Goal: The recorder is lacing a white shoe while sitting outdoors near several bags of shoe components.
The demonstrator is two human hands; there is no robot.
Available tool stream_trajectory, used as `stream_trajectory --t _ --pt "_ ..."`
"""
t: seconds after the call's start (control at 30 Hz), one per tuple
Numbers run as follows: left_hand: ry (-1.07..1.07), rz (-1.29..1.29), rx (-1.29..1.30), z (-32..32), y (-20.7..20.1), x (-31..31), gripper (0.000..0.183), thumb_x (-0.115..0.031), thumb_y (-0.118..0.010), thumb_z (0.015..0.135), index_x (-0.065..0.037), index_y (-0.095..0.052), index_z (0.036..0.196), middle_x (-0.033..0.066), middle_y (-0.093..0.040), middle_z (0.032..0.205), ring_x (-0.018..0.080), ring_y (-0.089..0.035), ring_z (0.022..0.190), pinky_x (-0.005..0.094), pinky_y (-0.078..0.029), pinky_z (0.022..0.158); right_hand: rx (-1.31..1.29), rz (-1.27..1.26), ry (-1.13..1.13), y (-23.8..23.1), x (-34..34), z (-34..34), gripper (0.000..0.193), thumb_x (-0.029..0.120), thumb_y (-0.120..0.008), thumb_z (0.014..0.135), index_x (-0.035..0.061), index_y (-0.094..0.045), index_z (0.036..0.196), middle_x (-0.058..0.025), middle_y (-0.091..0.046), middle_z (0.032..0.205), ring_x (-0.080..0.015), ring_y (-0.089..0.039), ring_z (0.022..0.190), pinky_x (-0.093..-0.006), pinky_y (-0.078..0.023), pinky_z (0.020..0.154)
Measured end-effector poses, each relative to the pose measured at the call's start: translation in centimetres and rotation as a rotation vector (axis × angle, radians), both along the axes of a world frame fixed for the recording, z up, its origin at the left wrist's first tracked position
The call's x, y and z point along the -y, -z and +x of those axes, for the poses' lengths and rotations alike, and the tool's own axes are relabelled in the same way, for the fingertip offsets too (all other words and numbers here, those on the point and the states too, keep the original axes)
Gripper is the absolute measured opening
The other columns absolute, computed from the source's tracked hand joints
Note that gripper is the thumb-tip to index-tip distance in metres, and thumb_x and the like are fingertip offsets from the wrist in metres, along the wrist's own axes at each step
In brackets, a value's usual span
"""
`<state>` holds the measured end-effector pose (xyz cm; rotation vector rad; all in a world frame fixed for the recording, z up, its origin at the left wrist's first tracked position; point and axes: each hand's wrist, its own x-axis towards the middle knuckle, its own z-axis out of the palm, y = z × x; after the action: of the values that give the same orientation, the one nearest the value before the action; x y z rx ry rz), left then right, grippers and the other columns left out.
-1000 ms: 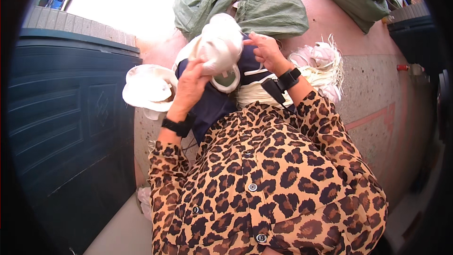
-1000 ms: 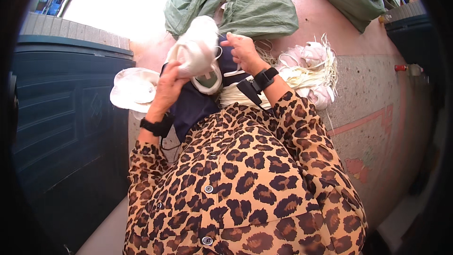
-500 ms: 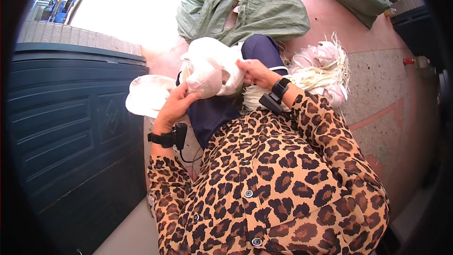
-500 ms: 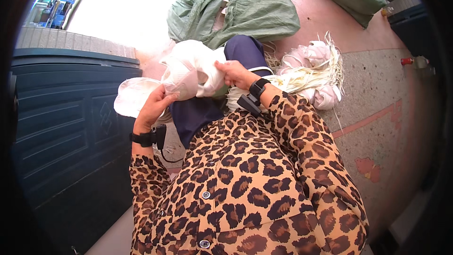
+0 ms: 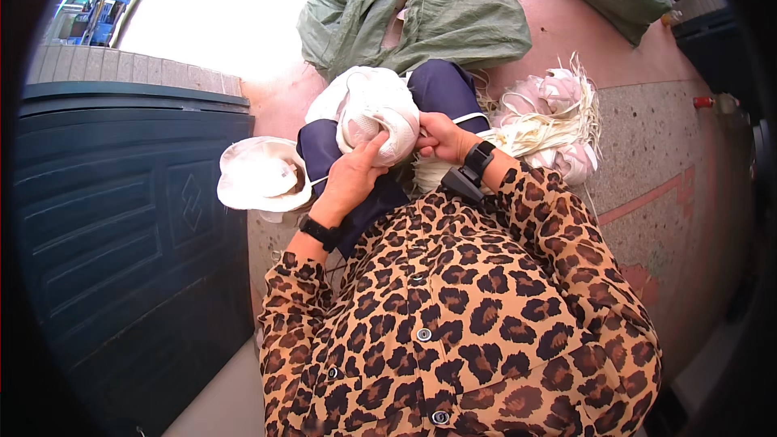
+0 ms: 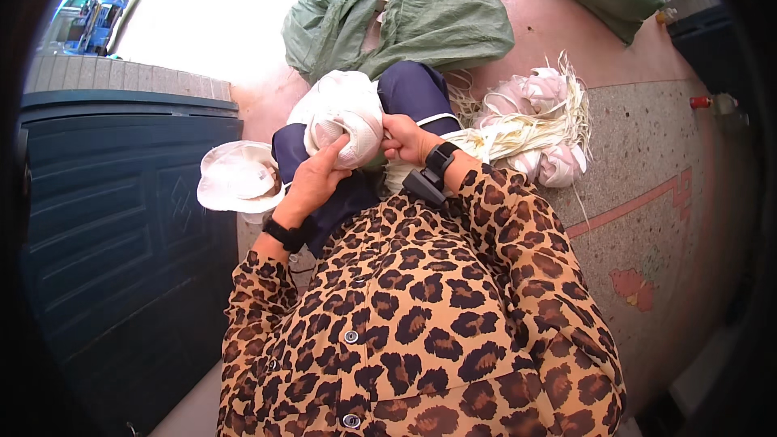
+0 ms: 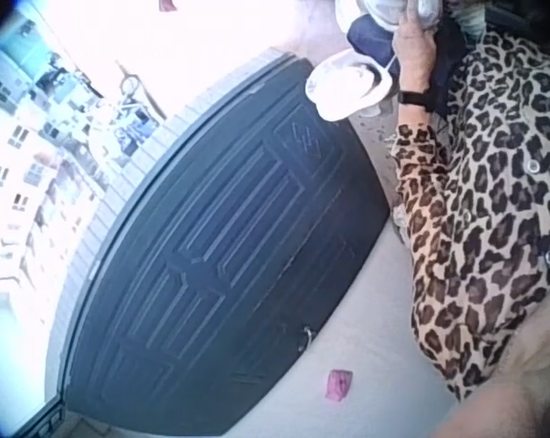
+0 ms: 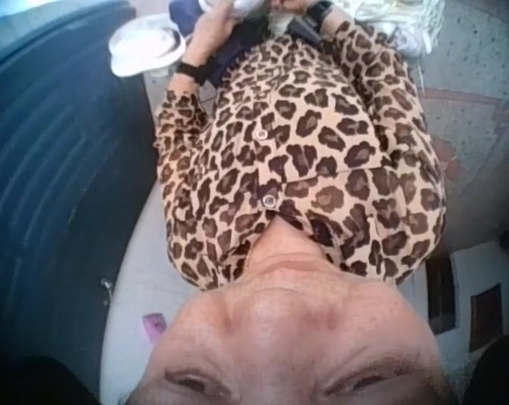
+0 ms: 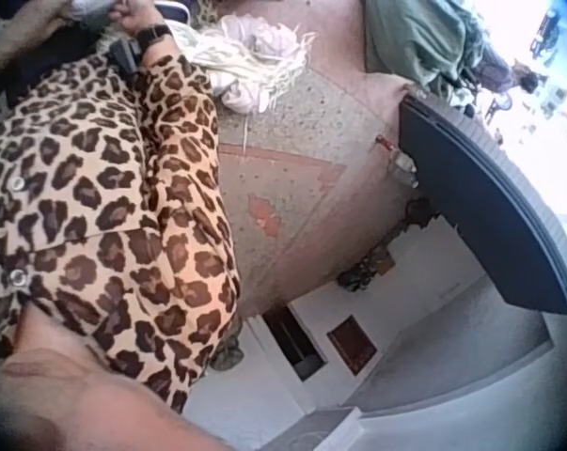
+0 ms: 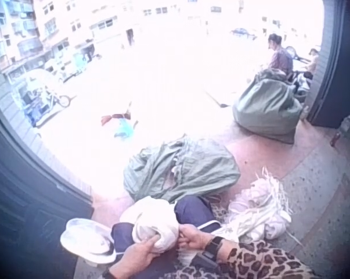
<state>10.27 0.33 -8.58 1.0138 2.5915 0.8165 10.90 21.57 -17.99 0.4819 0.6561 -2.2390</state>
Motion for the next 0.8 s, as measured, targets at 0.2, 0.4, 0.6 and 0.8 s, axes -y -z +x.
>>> stream_trajectory --t 0.2,0.4,0.6,0.8 --pt "0.116 -0.357 -0.336 1.6 2.0 -0.4 0.044 -0.009 -0.054 0.074 -0.020 -0.047 0.116 0.0083 -0.053 0.079 0.0238 -0.060 0.059 0.0325 -0.048 0.048 -0.792 1.558 0.356 -5.4 -2.3 -0.7 0.030 0.026 -0.048 0.084 -0.0016 -0.057 0.079 -0.0151 -0.060 0.073 -0.0305 -0.059 0.068 -0.0361 -0.046 0.063" --pt "0.173 -0.401 -0.371 2.1 4.1 -1.0 0.043 -0.008 -0.048 0.075 -0.016 -0.046 0.117 0.0091 -0.052 0.076 0.0228 -0.058 0.051 0.0321 -0.046 0.043 -0.969 1.686 -0.209 -8.5 -0.8 -0.6 0.034 0.033 -0.062 0.075 -0.0005 -0.057 0.074 -0.0175 -0.058 0.070 -0.0325 -0.058 0.069 -0.0374 -0.046 0.061" --pt "0.151 -0.511 -0.314 2.3 4.8 -2.5 0.040 -0.010 -0.047 0.077 -0.013 -0.043 0.117 0.0118 -0.053 0.079 0.0257 -0.059 0.054 0.0344 -0.047 0.043 -0.980 1.825 -0.235 -4.4 3.8 -0.1 0.024 0.025 -0.055 0.076 0.0012 -0.054 0.080 -0.0182 -0.058 0.079 -0.0357 -0.058 0.074 -0.0426 -0.047 0.066" --pt "0.146 -0.375 -0.256 2.6 1.5 -1.1 0.034 -0.009 -0.051 0.077 -0.010 -0.048 0.110 0.0120 -0.054 0.091 0.0273 -0.059 0.066 0.0365 -0.048 0.056 -1.045 1.722 -0.256 -4.7 3.0 -0.2 0.023 0.023 -0.054 0.076 0.0009 -0.058 0.079 -0.0178 -0.060 0.080 -0.0344 -0.059 0.076 -0.0420 -0.048 0.067"
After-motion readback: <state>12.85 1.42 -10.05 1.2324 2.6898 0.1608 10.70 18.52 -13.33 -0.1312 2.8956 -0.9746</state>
